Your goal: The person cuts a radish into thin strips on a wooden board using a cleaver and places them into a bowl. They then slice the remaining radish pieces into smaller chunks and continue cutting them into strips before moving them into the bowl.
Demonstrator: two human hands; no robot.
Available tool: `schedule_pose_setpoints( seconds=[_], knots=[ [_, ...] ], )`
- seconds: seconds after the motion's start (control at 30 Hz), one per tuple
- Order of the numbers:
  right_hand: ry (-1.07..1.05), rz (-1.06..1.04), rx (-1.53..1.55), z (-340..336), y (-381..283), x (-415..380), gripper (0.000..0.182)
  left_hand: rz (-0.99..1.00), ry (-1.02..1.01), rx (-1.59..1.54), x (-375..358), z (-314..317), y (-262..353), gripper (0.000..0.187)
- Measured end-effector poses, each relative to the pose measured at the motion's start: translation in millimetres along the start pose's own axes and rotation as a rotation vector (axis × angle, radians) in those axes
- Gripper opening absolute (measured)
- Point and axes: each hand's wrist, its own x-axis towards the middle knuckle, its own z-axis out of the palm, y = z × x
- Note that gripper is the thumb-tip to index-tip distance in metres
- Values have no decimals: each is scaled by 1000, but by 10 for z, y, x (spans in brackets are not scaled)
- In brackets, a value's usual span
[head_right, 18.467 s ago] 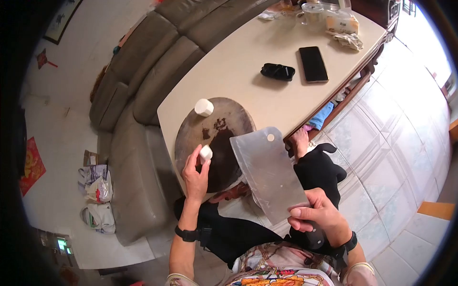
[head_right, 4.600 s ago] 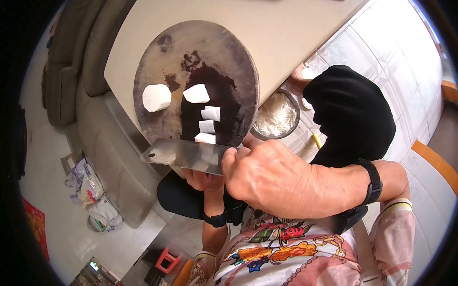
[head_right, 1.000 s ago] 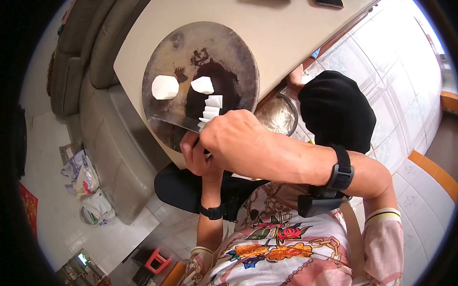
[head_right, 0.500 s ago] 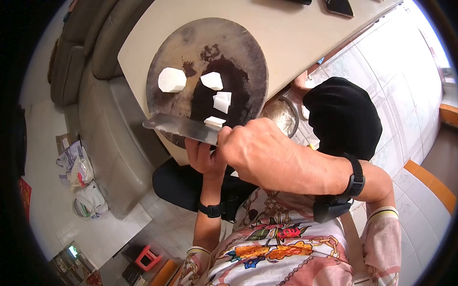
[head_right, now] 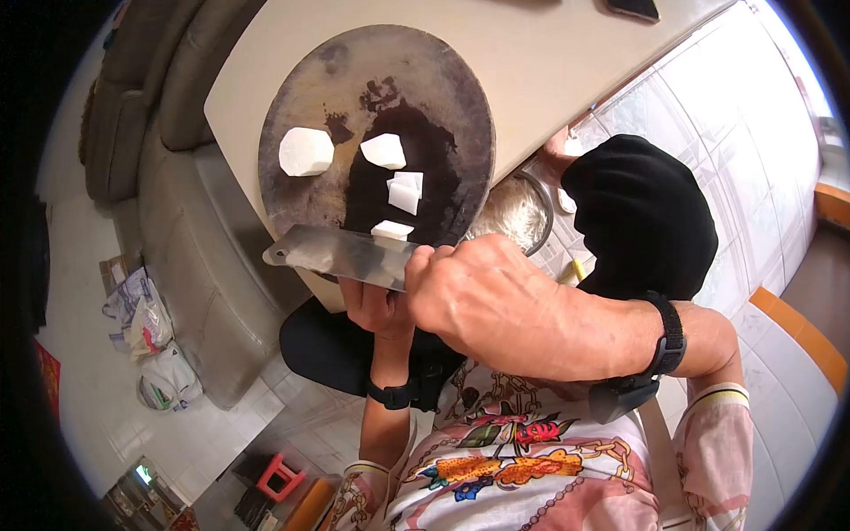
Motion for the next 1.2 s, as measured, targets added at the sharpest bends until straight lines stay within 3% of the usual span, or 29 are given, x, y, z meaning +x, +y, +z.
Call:
schedule_pose_setpoints(
  seconds=[0.3,0.37,0.4,0.47,0.5,0.57,0.67,0.93,1.2],
  knots=[
    [57,-33,-85,109,-12,175,24,-14,-22,30,-41,24,12,28],
    [110,-51,-124,169,12,257,17,-581,26,-581,-81,78,65,28],
    [115,-48,-128,183,9,283,17,-574,25,-584,-76,72,59,28],
    [122,-3,-100,205,16,313,17,-302,-7,-354,-59,33,22,24],
    [127,-5,-102,214,58,320,17,-298,-6,-352,-32,14,10,24],
    [222,-63,64,218,172,336,17,22,18,-72,51,2,-8,19],
    [159,66,61,204,248,278,19,73,59,-53,147,26,44,18],
    [138,-11,21,146,152,-13,17,28,81,-104,56,32,-17,20],
    [92,-25,-68,22,50,-96,18,30,55,32,53,18,10,22]
  ],
)
